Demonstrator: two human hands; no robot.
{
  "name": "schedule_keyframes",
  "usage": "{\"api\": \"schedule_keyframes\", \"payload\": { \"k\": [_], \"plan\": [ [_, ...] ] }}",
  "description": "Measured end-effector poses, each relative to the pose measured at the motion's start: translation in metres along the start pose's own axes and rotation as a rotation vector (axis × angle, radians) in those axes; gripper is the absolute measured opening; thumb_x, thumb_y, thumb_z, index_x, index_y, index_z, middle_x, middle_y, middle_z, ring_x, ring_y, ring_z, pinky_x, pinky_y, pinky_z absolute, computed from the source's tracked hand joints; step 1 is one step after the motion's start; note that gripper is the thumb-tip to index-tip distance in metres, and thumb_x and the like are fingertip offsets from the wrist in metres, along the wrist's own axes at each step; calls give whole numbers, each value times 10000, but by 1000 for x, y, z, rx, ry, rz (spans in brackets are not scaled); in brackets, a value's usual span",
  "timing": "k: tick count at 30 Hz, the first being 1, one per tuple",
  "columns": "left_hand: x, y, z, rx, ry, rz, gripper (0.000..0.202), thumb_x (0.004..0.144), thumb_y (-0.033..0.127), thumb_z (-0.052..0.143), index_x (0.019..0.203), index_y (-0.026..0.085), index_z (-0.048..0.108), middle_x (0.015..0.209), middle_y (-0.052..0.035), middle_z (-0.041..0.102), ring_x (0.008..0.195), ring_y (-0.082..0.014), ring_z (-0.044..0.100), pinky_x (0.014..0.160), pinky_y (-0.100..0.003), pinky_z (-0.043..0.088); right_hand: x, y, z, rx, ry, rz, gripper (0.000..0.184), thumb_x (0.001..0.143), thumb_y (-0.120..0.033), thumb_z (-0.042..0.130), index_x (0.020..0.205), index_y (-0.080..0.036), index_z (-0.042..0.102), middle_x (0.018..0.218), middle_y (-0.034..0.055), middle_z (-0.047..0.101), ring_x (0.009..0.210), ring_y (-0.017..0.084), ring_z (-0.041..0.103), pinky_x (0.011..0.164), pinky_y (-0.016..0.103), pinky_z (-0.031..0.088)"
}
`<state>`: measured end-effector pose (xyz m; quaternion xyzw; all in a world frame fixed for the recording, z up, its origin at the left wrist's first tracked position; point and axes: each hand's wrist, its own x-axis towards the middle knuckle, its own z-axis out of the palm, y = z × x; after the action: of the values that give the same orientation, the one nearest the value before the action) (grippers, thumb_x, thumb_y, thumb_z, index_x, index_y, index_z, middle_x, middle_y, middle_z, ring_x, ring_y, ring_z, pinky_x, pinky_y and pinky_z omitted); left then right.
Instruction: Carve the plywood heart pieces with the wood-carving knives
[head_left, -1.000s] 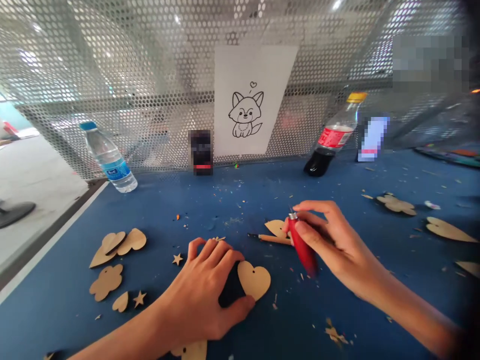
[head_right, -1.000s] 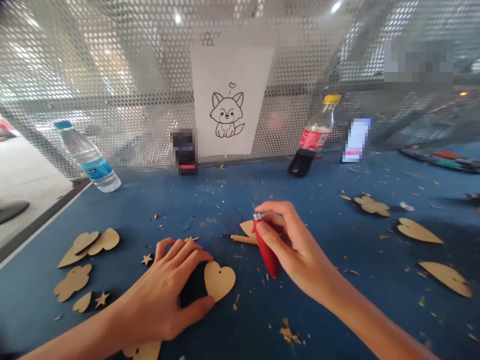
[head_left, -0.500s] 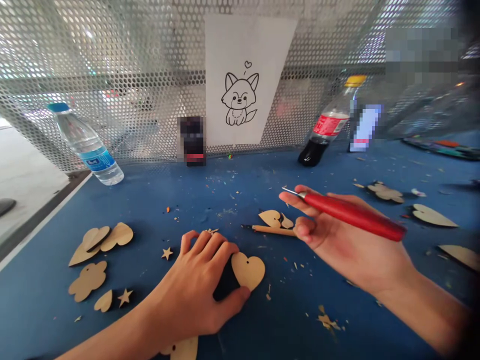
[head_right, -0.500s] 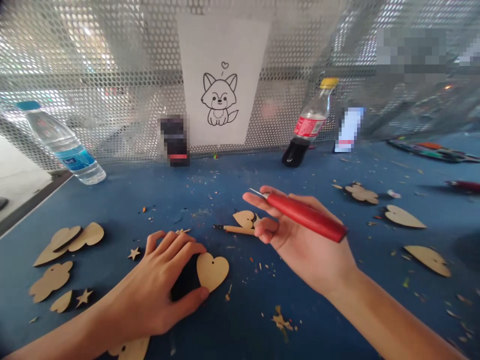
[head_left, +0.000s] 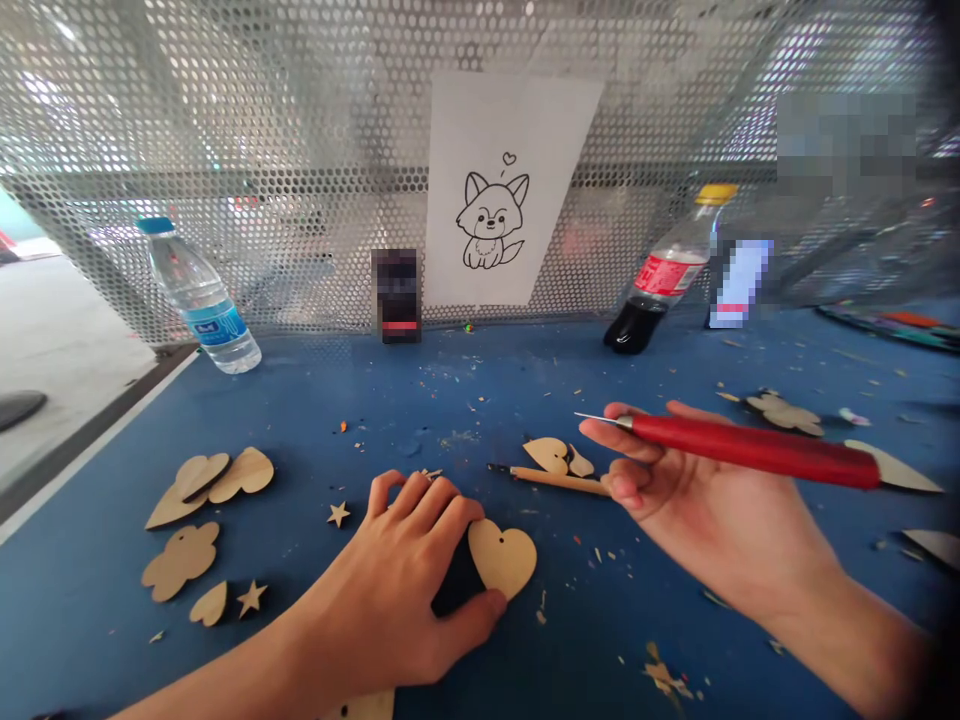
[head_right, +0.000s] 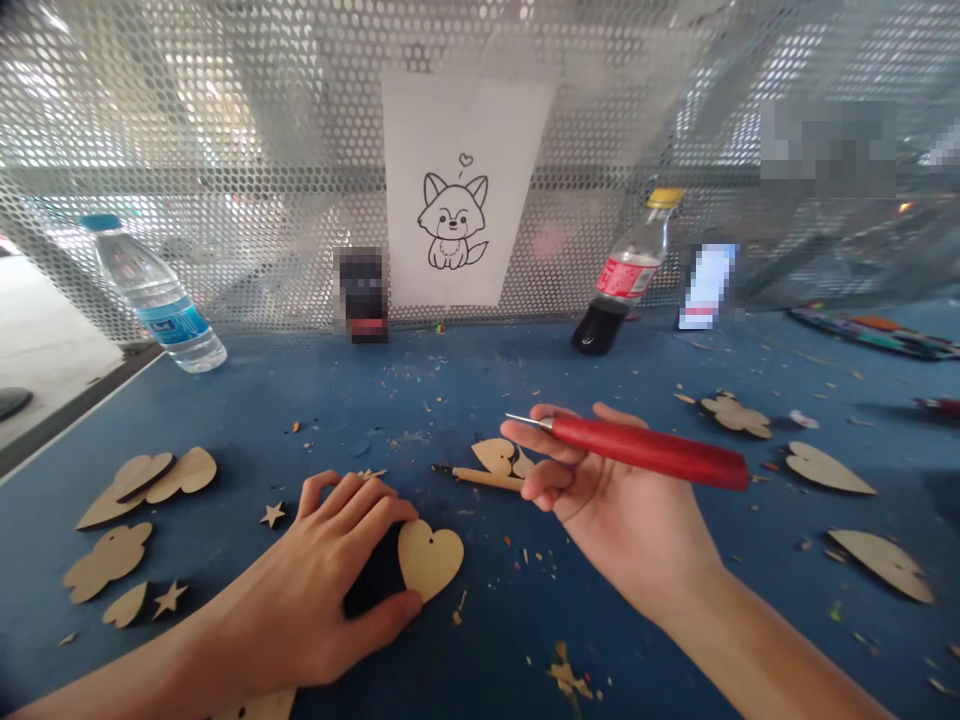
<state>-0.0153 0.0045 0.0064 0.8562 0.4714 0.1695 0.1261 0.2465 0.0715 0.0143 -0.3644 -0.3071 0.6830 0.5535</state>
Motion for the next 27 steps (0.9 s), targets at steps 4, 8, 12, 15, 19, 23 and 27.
{"api": "schedule_keyframes", "payload": {
  "k": [4,8,12,15,19,23,27],
  "plan": [
    [-1,0,1,3,12,0,324,854,396,660,1103,214,562,1070,-41,598,1024,-276,533,991,-559,323,3,3,-3,-88,25,-70,85,803,-317,738,748,-292,799,878,33,809,522,135,684,469,209,553],
    [-1,0,1,23,19,15,315,855,409,657,1091,220,569,1074,-43,608,1030,-281,548,993,-545,341,0,5,-1,-126,32,-75,81,761,-348,802,804,-279,804,977,36,807,528,102,681,513,170,573],
    [-1,-1,0,45,29,26,323,862,420,651,1099,218,567,1078,-44,614,1038,-283,553,992,-534,346,-6,5,6,-118,-50,-42,92,801,-336,777,863,-273,802,1153,51,771,594,100,714,568,158,589],
    [-2,0,0,58,41,26,322,864,419,645,1100,214,566,1063,-42,611,1025,-280,556,982,-531,349,-9,4,10,-112,-127,-11,99,844,-316,740,916,-277,795,1249,55,732,654,104,739,602,154,596],
    [-2,0,2,78,51,34,321,861,418,641,1092,207,569,1040,-49,613,999,-283,564,969,-537,362,-14,6,10,-110,-229,-18,137,895,-345,691,979,-282,779,1296,61,706,716,129,763,638,181,613],
    [-2,0,3,88,55,23,319,877,425,622,1110,215,564,1061,-49,612,998,-293,571,967,-570,352,-16,8,12,-49,-299,3,165,923,-345,650,1006,-280,777,1334,53,681,790,137,771,701,187,617],
    [-4,0,2,81,81,29,401,888,412,619,1228,222,523,1130,-66,612,1052,-305,580,988,-584,341,-17,10,15,-21,-319,50,182,912,-279,628,1014,-265,778,1358,47,665,870,148,766,786,217,614]
  ]
}}
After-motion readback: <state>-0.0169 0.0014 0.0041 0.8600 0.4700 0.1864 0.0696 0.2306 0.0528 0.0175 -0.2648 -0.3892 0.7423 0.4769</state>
